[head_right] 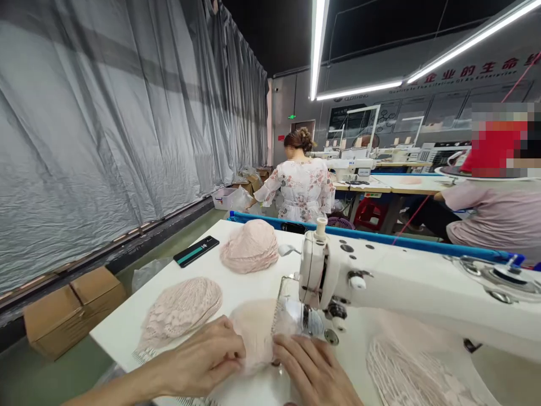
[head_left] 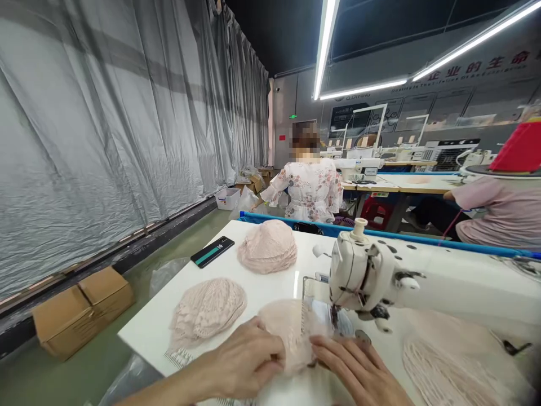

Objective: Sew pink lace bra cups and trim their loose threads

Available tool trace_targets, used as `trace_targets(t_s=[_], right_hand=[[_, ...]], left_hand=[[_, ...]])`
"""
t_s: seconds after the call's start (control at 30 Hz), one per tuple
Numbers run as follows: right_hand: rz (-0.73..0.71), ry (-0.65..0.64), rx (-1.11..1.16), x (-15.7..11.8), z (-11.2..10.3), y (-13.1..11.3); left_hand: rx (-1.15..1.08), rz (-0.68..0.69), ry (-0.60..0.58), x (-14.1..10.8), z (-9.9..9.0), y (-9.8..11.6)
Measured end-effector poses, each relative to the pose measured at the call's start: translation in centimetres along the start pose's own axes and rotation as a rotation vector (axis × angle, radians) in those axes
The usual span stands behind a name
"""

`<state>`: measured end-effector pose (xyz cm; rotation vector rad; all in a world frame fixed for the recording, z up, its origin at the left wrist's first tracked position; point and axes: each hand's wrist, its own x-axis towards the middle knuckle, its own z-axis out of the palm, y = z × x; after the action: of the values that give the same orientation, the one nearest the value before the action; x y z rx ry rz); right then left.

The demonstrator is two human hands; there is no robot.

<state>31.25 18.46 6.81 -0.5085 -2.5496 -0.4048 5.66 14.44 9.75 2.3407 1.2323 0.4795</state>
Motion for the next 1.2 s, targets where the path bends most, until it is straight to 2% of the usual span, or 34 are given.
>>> trace_targets(t_s=[0.1, 0.2, 0.33, 0.43, 0.53, 0.6, 0.73, 0.8, 0.93, 1.0, 1.2], right_hand=[[0.136, -0.203, 0.319, 2.4, -1.8, -3.1], [0.399, -0.456, 0.608, 3.5, -2.5, -5.5], [0.76, -0.729, 1.015, 2.9, -4.1, -7.6], [0.928, -0.787, 1.267, 1.6, -5.8, -9.0], [0.887, -0.793, 1.325, -0.3, -6.7, -10.4], [0.867, -0.778, 1.388, -1.6, -6.7, -11.4], [0.93, -0.736, 1.595, -4.0, -5.9, -13.4], [0.918, -0.741, 1.638, -4.6, -5.4, -14.4], [0.82, -0.665, 1.588, -5.0, -4.5, -15.9], [0.795, -0.643, 1.58, -5.2, -4.4, -16.1], [0.781, -0.684, 1.651, -5.4, -3.8, -16.0]], left_hand=[[-0.378, -0.143, -0.082, -2.2, 0.9, 1.3], [-0.698, -0.246, -0.059, -4.4, 2.1, 1.6], [-0.844, -0.219, -0.143, -7.7, 3.1, 2.4], [-0.952, -0.16, -0.155, -9.7, 4.0, 3.1], [-1.152, -0.174, -0.165, -10.9, 5.8, 3.4], [-1.27, -0.247, -0.189, -11.4, 7.4, 3.5], [-1.483, -0.412, -0.233, -12.4, 9.6, 3.9], [-1.514, -0.448, -0.276, -12.9, 9.9, 4.3], [-1.461, -0.443, -0.33, -13.3, 9.7, 4.6], [-1.446, -0.441, -0.328, -13.4, 9.7, 4.6], [-1.454, -0.476, -0.319, -12.9, 10.2, 4.4]])
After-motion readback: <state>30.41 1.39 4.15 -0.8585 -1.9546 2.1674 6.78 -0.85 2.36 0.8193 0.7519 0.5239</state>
